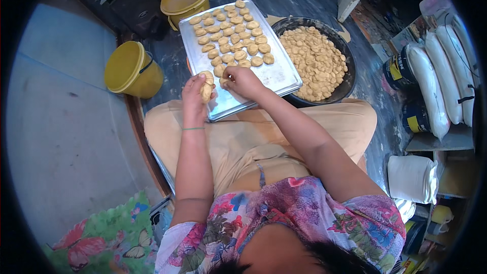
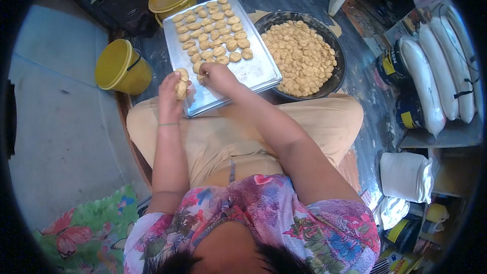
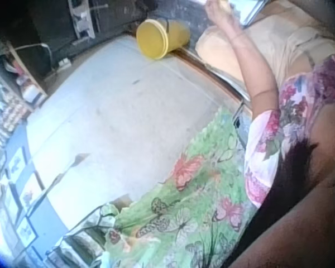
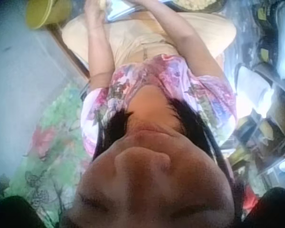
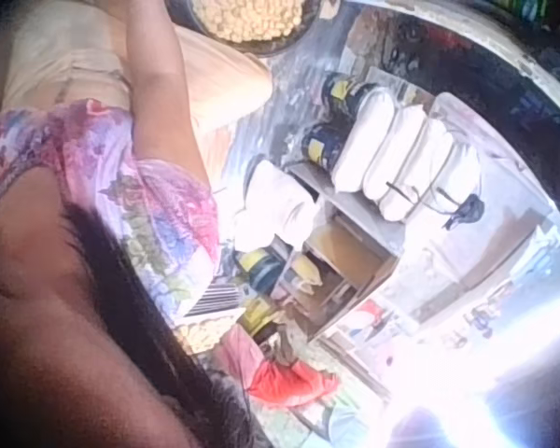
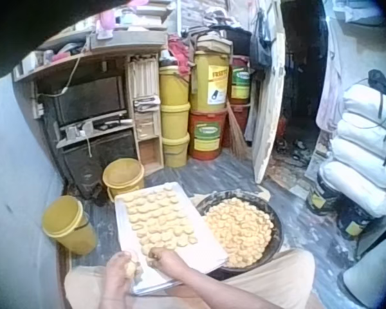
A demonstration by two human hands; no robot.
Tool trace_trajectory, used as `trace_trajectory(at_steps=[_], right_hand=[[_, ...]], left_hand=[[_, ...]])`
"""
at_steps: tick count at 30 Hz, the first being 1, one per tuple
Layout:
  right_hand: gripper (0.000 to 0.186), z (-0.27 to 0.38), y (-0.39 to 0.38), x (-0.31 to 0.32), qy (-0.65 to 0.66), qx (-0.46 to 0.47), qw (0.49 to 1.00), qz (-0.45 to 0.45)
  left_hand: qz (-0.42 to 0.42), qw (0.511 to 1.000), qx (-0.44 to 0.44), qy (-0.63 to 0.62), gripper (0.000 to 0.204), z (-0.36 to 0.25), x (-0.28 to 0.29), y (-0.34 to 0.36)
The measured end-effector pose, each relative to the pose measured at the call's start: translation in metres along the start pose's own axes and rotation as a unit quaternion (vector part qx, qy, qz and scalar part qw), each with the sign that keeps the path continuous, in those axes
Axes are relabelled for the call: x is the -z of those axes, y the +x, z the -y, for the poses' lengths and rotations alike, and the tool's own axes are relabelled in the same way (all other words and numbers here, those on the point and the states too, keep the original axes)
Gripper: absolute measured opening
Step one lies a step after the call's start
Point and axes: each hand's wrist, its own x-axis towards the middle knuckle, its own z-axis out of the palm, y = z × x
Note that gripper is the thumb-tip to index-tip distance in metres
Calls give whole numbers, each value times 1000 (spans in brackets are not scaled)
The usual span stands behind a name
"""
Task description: The person picks up pieces of dough from a large bin and arranges them in rows on a metal baking tray.
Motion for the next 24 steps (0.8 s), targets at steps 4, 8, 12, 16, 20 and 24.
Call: trace_trajectory(at_steps=[4, 8, 12, 16, 20, 24], right_hand=[[29, -5, 1, -9, -6, 128, 990, -61], [30, -2, -10, -1, 208, 143, 965, 77], [26, -14, -13, -7, 287, 41, 956, -52], [18, -20, -25, -19, -168, 217, 953, -130], [30, -5, -31, -15, 41, 198, 972, -121], [33, 4, -31, -2, 122, 189, 974, 27]], left_hand=[[43, 997, 43, 43, 24, 5, -2, -4], [68, 994, 69, 48, 29, 5, -4, -11], [22, 999, 36, -31, 25, 6, 12, -3], [17, 997, 30, -74, 31, 2, 16, 0], [42, 995, 68, -63, 32, 9, 9, -13], [81, 993, 76, -44, 30, 12, 7, -15]])
